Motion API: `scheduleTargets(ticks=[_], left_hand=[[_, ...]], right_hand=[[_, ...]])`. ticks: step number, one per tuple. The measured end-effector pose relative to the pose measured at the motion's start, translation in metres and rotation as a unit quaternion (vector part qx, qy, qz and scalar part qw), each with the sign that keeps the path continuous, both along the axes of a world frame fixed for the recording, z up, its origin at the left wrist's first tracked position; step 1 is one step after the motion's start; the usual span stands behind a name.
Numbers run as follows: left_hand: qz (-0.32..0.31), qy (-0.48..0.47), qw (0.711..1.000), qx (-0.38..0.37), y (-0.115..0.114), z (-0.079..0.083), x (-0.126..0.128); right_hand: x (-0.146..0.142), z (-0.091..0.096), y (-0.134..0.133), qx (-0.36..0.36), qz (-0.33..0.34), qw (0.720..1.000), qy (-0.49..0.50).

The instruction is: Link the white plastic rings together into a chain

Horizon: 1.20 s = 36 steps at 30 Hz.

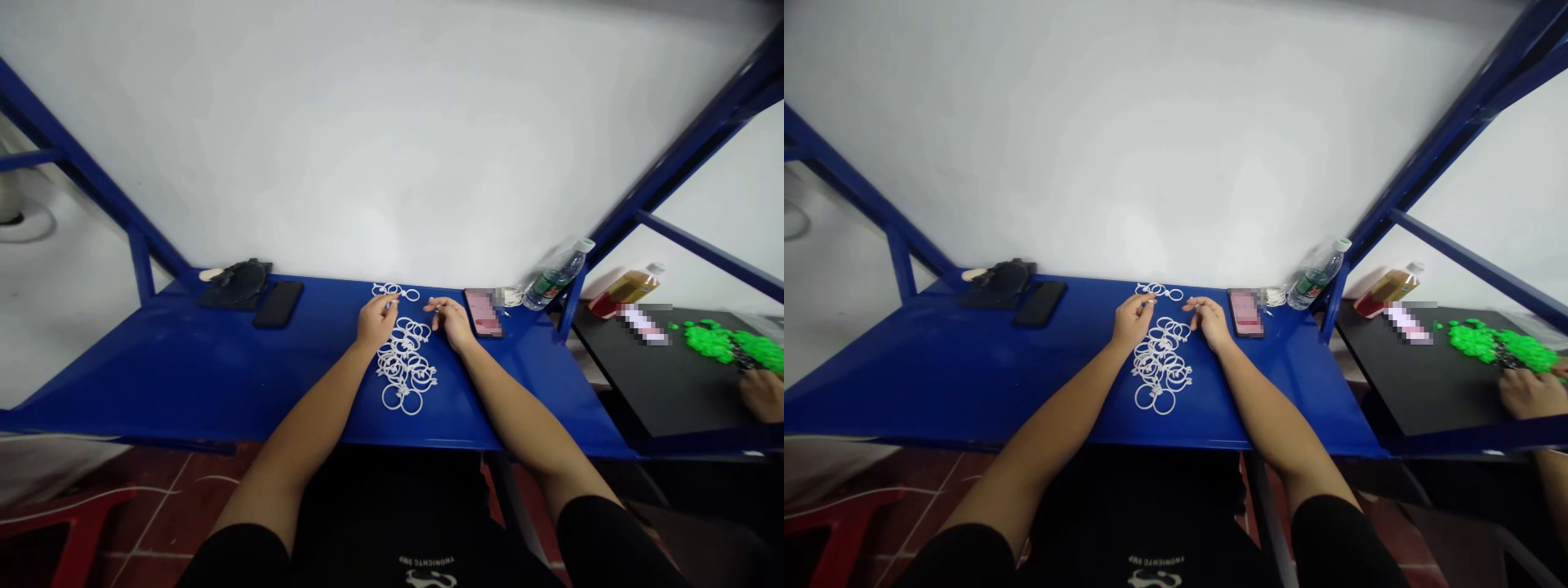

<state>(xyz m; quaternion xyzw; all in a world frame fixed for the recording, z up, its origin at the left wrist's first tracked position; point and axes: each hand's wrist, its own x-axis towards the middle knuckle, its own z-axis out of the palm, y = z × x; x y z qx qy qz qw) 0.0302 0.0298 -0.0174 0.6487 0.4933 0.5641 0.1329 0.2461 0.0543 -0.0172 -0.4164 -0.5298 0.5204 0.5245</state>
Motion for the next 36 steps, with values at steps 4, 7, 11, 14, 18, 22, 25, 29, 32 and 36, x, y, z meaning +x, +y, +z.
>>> scheduleTargets(ticks=[4, 7, 11, 14, 18, 22, 25, 29, 32, 36], left_hand=[[0.007, 0.006, 1.000, 0.001, -0.001, 0.001, 0.000], [0.009, 0.003, 1.000, -0.002, -0.001, 0.002, 0.000], [0.002, 0.009, 1.000, -0.006, -0.001, 0.002, 0.000], [-0.001, 0.012, 1.000, 0.002, -0.001, 0.002, -0.001], [-0.008, 0.025, 0.999, 0.019, 0.001, 0.002, -0.001], [-0.032, 0.043, 0.999, 0.008, 0.002, 0.000, -0.002], [-0.058, 0.040, 0.997, -0.009, 0.002, -0.004, -0.002], [-0.070, 0.040, 0.997, -0.020, 0.002, -0.006, -0.001], [-0.062, 0.038, 0.997, -0.023, 0.003, -0.005, -0.001], [-0.045, 0.034, 0.998, -0.019, 0.002, 0.001, -0.003]], right_hand=[[-0.001, 0.000, 0.000, 0.007, 0.006, 1.000, 0.004], [-0.001, 0.000, -0.001, 0.011, 0.005, 1.000, -0.005], [0.001, -0.002, 0.002, 0.033, -0.012, 0.999, -0.018], [0.001, -0.003, 0.002, 0.051, -0.020, 0.998, -0.019], [-0.001, -0.002, -0.005, 0.061, 0.006, 0.997, -0.046], [-0.007, -0.002, -0.014, 0.096, 0.060, 0.988, -0.103], [-0.009, -0.003, -0.018, 0.131, 0.086, 0.975, -0.156], [-0.007, 0.000, -0.022, 0.163, 0.076, 0.963, -0.201], [-0.002, 0.006, -0.024, 0.181, 0.078, 0.954, -0.224], [0.001, 0.012, -0.024, 0.221, 0.048, 0.945, -0.238]])
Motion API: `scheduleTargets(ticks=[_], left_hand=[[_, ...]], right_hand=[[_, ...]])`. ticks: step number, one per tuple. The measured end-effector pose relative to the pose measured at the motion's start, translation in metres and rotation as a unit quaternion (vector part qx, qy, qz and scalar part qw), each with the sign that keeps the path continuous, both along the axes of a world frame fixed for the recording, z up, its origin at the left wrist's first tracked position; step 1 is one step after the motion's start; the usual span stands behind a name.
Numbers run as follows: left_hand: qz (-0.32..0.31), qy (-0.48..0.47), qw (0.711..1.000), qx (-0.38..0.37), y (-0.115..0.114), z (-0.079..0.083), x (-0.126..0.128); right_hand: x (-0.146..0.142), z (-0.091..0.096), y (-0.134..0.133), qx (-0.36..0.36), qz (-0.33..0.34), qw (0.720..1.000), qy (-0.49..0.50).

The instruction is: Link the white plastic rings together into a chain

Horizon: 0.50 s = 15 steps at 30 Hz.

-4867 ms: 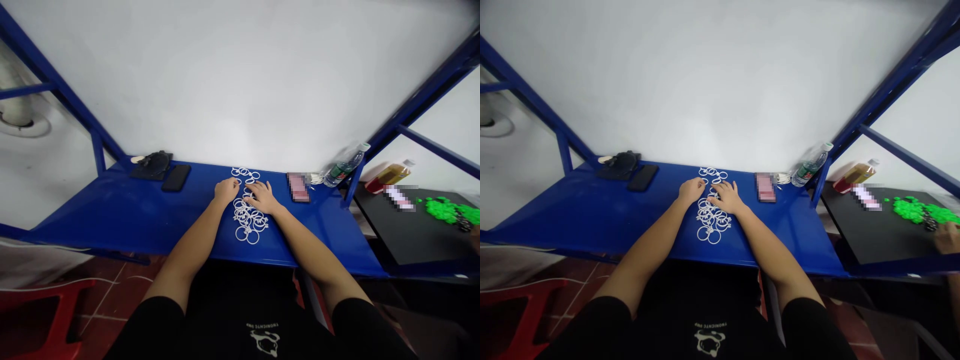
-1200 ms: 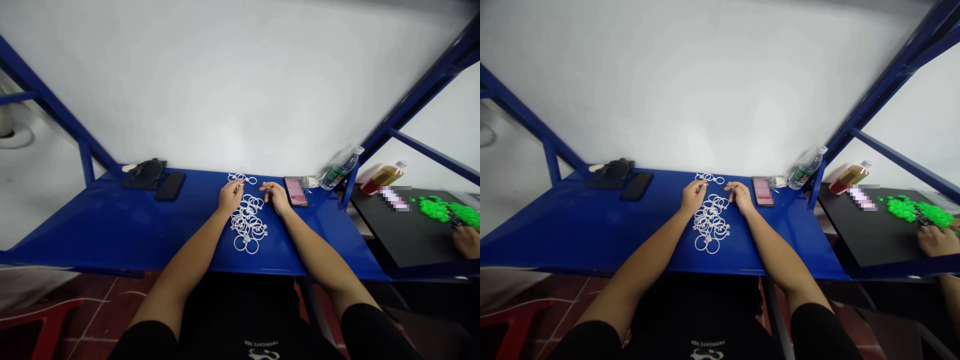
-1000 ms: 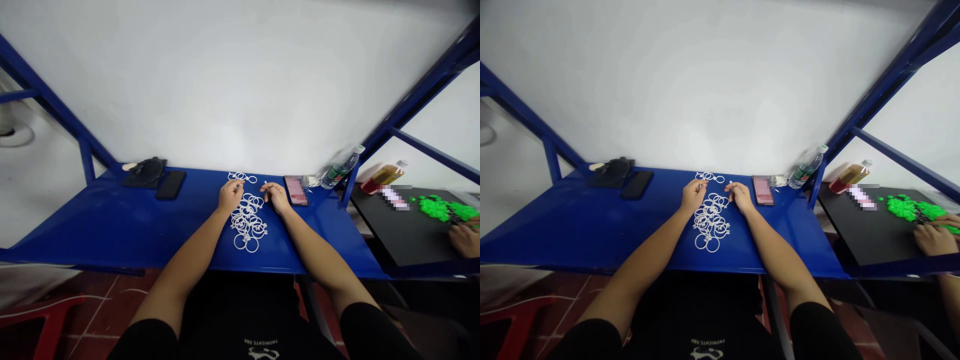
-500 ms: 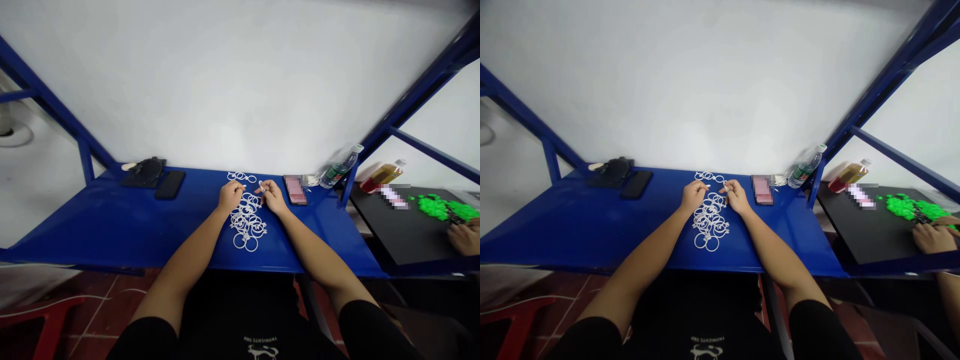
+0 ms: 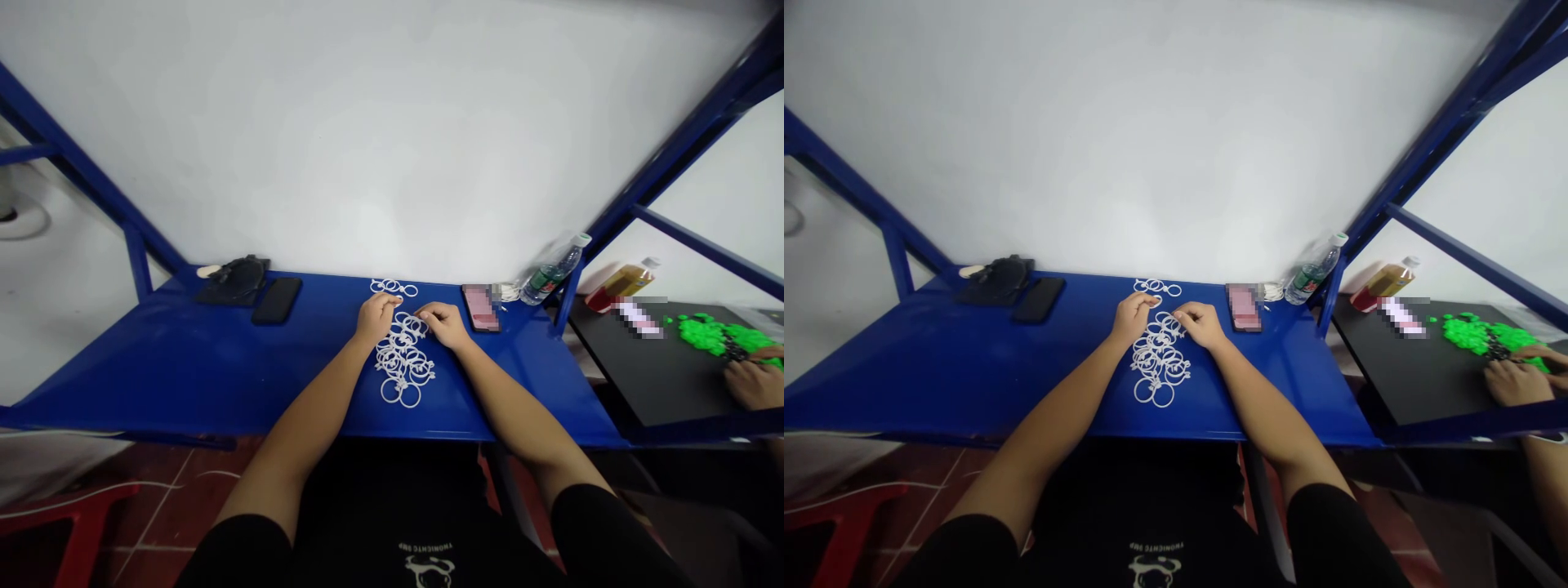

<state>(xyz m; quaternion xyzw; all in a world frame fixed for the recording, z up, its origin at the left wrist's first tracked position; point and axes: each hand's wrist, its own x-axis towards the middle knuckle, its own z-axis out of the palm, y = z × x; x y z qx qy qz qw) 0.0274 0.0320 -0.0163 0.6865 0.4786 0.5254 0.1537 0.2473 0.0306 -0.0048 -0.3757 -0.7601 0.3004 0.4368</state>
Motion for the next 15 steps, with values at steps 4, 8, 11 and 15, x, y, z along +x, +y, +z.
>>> scheduleTargets(ticks=[4, 8, 11, 15], left_hand=[[0.008, 0.025, 0.999, -0.037, 0.000, 0.005, -0.002], [-0.032, 0.069, 0.993, -0.087, -0.001, 0.004, 0.000], [-0.087, 0.068, 0.985, -0.135, -0.006, 0.004, 0.005], [-0.136, 0.107, 0.974, -0.144, -0.015, 0.009, 0.009]], right_hand=[[-0.002, 0.003, 0.017, -0.025, -0.079, 0.996, 0.027], [-0.010, 0.008, 0.057, -0.032, -0.111, 0.992, -0.045], [-0.023, 0.009, 0.089, 0.010, -0.059, 0.988, -0.140], [-0.052, 0.000, 0.117, 0.038, 0.038, 0.967, -0.249]])
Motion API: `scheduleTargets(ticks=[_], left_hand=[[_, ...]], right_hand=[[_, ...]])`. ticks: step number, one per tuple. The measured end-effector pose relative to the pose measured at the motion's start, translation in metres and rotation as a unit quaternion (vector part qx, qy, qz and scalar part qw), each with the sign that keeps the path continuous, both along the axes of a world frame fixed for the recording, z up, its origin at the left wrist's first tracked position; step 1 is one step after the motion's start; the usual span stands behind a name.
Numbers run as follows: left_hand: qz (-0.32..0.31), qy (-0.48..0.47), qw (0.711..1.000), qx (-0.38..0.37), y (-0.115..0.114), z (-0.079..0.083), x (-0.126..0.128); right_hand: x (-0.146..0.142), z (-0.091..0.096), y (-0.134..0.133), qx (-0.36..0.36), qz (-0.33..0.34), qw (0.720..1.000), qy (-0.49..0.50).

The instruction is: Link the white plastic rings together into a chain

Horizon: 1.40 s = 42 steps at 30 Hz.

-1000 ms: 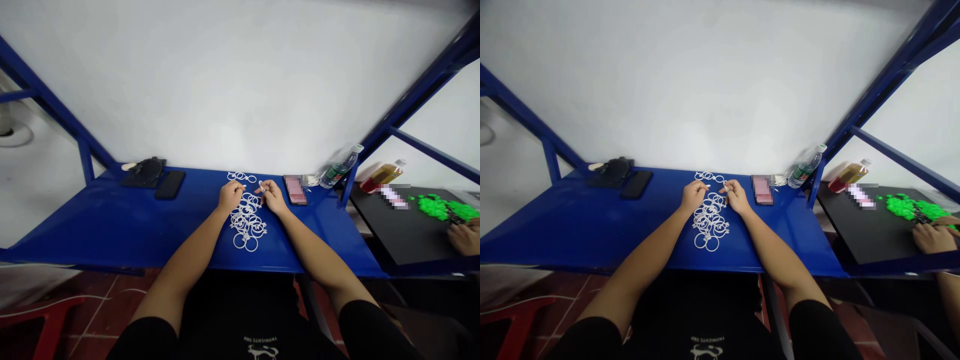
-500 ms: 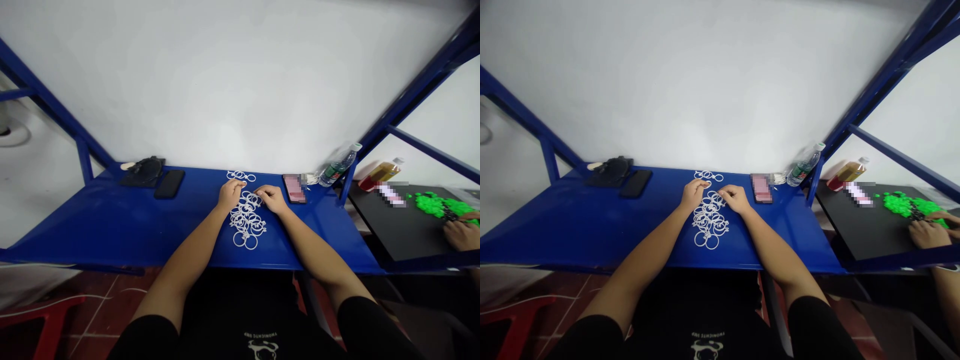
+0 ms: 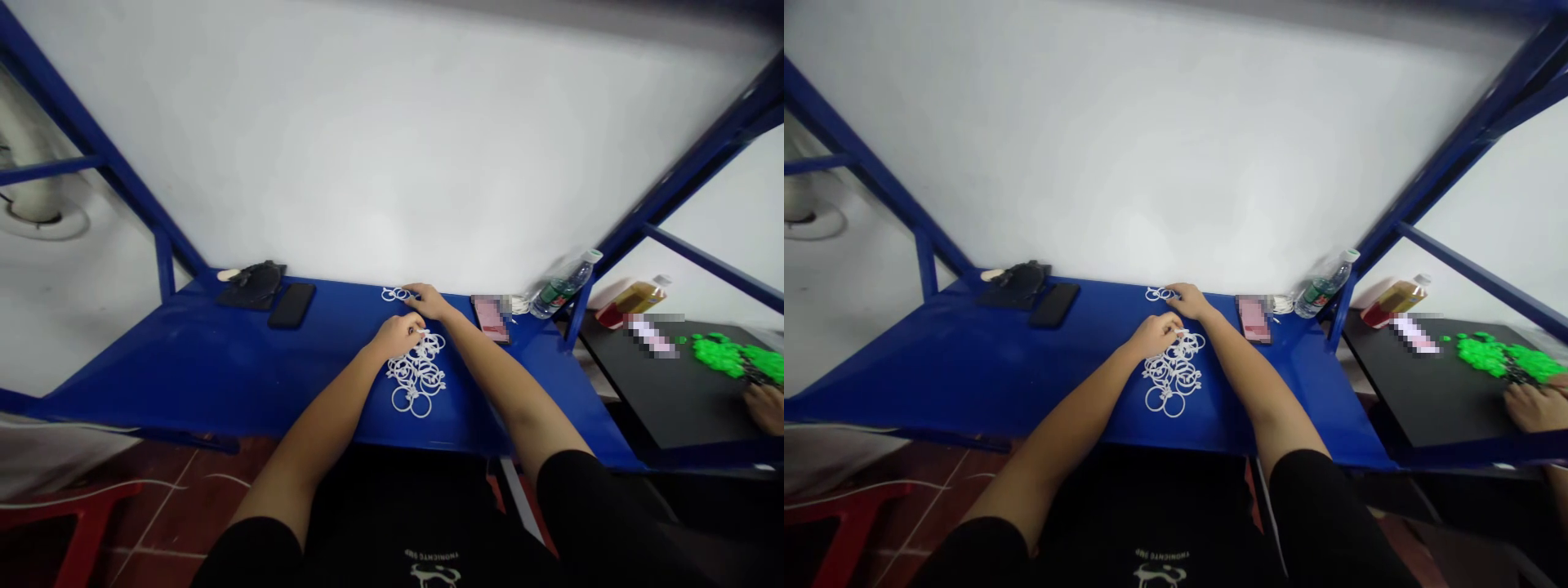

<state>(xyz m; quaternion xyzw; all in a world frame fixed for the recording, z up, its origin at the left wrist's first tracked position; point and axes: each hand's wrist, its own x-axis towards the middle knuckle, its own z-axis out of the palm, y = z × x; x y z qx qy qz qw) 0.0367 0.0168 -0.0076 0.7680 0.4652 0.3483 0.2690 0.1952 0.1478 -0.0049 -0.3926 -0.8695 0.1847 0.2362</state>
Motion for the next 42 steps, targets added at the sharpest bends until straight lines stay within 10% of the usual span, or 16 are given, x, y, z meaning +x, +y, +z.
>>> scheduleTargets(ticks=[7, 12, 29, 35, 42], left_hand=[[0.001, 0.053, 0.998, 0.045, -0.002, 0.006, 0.000], [0.175, 0.128, 0.974, 0.060, 0.008, 0.005, -0.011], [0.245, 0.204, 0.948, -0.019, 0.019, -0.005, -0.030], [0.270, 0.138, 0.953, -0.005, 0.019, -0.006, -0.029], [0.281, 0.067, 0.957, -0.014, 0.026, -0.010, -0.032]], right_hand=[[-0.020, -0.013, 0.003, -0.032, 0.037, 0.996, -0.068], [0.007, -0.009, -0.025, -0.068, 0.110, 0.992, 0.010], [0.050, 0.001, -0.088, 0.048, -0.135, 0.981, -0.132], [0.056, 0.006, -0.119, 0.003, -0.135, 0.989, 0.063], [0.061, -0.006, -0.126, -0.121, -0.136, 0.933, 0.312]])
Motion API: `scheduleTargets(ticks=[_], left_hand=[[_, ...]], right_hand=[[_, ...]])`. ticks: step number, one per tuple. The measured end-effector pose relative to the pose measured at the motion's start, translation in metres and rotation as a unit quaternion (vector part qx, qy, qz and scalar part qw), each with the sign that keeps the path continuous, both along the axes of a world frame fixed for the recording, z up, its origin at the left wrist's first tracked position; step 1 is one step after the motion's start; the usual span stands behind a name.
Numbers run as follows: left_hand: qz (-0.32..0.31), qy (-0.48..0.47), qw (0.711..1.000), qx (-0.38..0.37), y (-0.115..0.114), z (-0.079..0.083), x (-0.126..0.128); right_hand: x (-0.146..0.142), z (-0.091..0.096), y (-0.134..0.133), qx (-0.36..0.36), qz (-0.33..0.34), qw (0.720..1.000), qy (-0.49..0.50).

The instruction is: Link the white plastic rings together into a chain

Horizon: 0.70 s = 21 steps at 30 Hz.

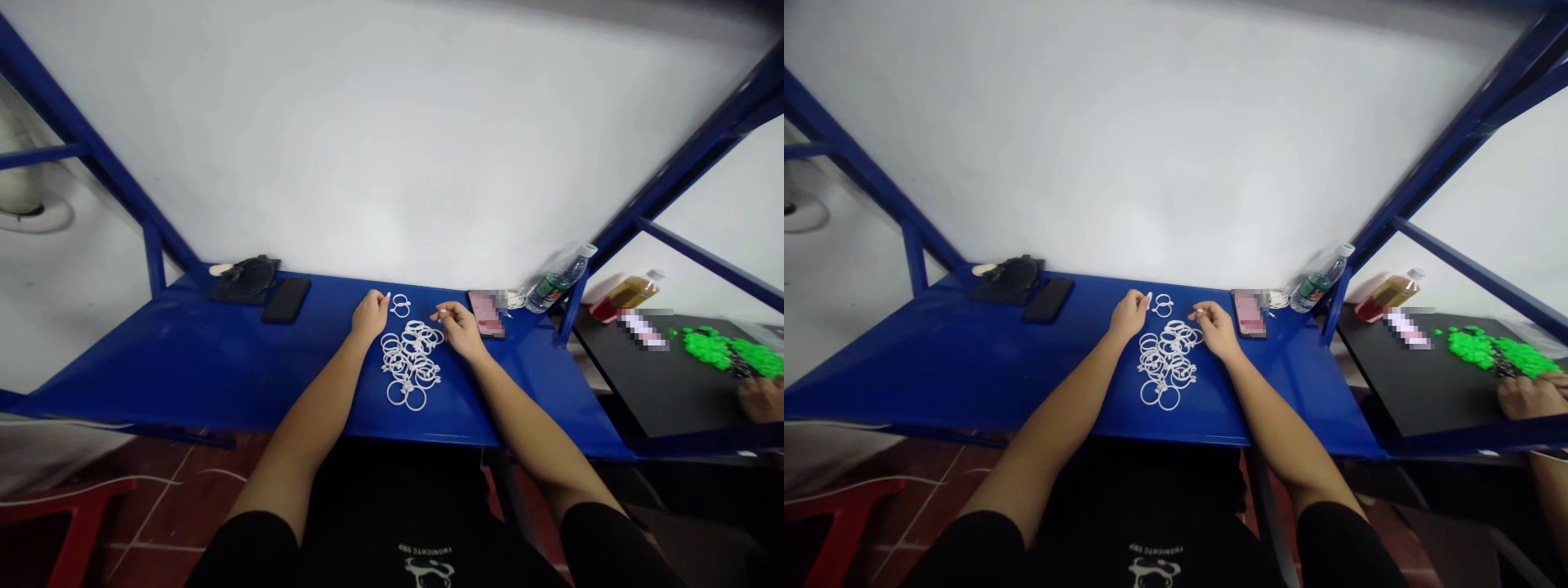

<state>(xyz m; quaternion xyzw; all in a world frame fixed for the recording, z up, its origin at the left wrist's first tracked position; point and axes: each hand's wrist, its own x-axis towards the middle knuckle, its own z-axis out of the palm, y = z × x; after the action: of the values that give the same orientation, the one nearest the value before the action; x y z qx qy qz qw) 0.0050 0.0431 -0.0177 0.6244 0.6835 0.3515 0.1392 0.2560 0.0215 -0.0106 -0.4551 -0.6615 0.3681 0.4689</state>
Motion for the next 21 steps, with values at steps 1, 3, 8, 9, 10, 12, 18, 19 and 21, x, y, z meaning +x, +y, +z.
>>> scheduleTargets(ticks=[1, 3, 8, 9, 10, 12, 18, 19, 21], left_hand=[[-0.007, 0.000, 1.000, -0.001, 0.000, -0.001, 0.000], [-0.019, -0.001, 1.000, -0.003, 0.001, -0.004, 0.000], [-0.033, -0.064, 0.997, 0.040, 0.005, -0.011, 0.000], [-0.033, -0.090, 0.994, 0.057, 0.006, -0.012, 0.000], [-0.030, -0.121, 0.989, 0.074, 0.008, -0.013, -0.001], [-0.021, -0.197, 0.975, 0.104, 0.010, -0.014, -0.001], [0.016, -0.419, 0.901, 0.115, 0.014, -0.007, 0.003], [0.019, -0.451, 0.887, 0.099, 0.015, -0.006, 0.003], [0.015, -0.523, 0.850, 0.057, 0.015, -0.002, 0.004]], right_hand=[[0.001, -0.001, 0.002, 0.003, -0.004, 1.000, 0.011], [0.002, -0.002, 0.004, 0.017, -0.015, 1.000, 0.015], [-0.002, -0.004, 0.005, 0.040, -0.022, 0.999, -0.018], [-0.003, -0.004, 0.004, 0.042, -0.019, 0.999, -0.025], [-0.004, -0.004, 0.003, 0.042, -0.015, 0.998, -0.033], [-0.006, -0.004, 0.001, 0.044, -0.005, 0.998, -0.048], [-0.006, -0.003, -0.003, 0.068, 0.011, 0.993, -0.092], [-0.006, -0.003, -0.003, 0.072, 0.011, 0.993, -0.097], [-0.006, -0.003, -0.003, 0.077, 0.012, 0.992, -0.102]])
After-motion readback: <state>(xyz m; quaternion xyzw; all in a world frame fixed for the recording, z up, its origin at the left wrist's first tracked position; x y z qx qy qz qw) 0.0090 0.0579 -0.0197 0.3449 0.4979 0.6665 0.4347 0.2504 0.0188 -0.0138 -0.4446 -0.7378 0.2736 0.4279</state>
